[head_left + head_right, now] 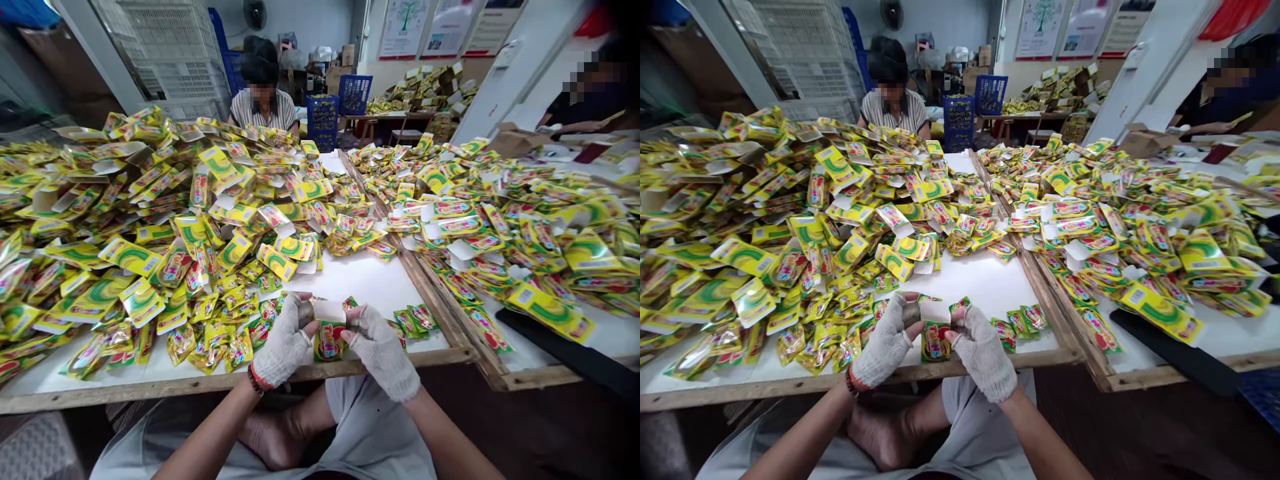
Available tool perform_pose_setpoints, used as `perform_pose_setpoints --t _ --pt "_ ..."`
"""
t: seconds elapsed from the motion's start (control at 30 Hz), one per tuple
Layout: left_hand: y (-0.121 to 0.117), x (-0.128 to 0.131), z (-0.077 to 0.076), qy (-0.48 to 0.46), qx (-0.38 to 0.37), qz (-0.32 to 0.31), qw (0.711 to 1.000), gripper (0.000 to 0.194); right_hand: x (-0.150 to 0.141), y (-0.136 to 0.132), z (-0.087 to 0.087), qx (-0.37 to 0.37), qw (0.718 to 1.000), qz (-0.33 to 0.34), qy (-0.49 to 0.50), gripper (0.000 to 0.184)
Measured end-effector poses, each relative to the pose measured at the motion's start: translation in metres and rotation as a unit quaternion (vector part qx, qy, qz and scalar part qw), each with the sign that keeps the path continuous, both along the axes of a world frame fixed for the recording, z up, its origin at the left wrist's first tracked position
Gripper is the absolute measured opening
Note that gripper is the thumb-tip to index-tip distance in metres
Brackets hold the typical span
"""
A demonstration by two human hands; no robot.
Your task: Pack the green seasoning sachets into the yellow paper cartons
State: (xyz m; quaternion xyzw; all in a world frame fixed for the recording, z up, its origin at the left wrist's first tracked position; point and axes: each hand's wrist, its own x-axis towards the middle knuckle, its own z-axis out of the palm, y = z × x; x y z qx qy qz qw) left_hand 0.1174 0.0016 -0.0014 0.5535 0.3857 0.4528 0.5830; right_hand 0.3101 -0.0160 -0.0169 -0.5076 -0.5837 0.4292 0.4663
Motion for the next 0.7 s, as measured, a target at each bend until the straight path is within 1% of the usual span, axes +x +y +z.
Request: perform_pose_setpoints --t 0.1,0.17,0.23,0.27,0.33,0.4,0.43,0.47,0.53,0.57,0.63,0.7 --pt "-0.010 -0.006 -0.008 0.015 0.010 0.026 0.999 0.028 -0.011 0.001 -0.005 0.020 0.999 0.007 -0.025 0.018" --pt "-0.013 -0.009 -0.010 0.078 0.038 0.041 0.995 0.023 -0.011 0.001 -0.005 0.047 0.997 0.013 -0.063 0.020" --pt "-0.013 -0.012 -0.008 0.159 0.091 0.049 0.982 0.018 -0.007 0.003 -0.002 0.075 0.992 0.025 -0.101 0.021" --pt "-0.012 -0.013 -0.006 0.191 0.118 0.044 0.974 0.016 -0.005 0.004 0.001 0.084 0.989 0.033 -0.117 0.020" --pt "-0.010 -0.014 -0.001 0.224 0.152 0.023 0.962 0.014 -0.002 0.010 0.008 0.085 0.985 0.052 -0.141 0.014" --pt "-0.008 -0.012 0.002 0.212 0.141 0.020 0.967 0.015 -0.001 0.016 0.014 0.066 0.985 0.061 -0.146 0.010" --pt "-0.008 -0.011 0.002 0.187 0.122 0.028 0.974 0.016 -0.002 0.019 0.016 0.052 0.988 0.060 -0.135 0.010" --pt "-0.007 -0.009 0.001 0.154 0.099 0.036 0.982 0.022 -0.003 0.021 0.016 0.038 0.991 0.057 -0.119 0.012" --pt "-0.007 -0.006 -0.003 0.099 0.063 0.048 0.992 0.037 -0.005 0.023 0.015 0.021 0.994 0.052 -0.090 0.024" --pt "-0.007 -0.006 -0.005 0.097 0.062 0.054 0.992 0.041 -0.006 0.023 0.014 0.023 0.995 0.052 -0.085 0.029" --pt "-0.007 -0.007 -0.006 0.146 0.105 0.080 0.980 0.039 -0.006 0.022 0.014 0.051 0.992 0.055 -0.105 0.029" --pt "-0.008 -0.009 -0.001 0.207 0.168 0.102 0.958 0.028 -0.004 0.019 0.019 0.086 0.984 0.063 -0.140 0.022"
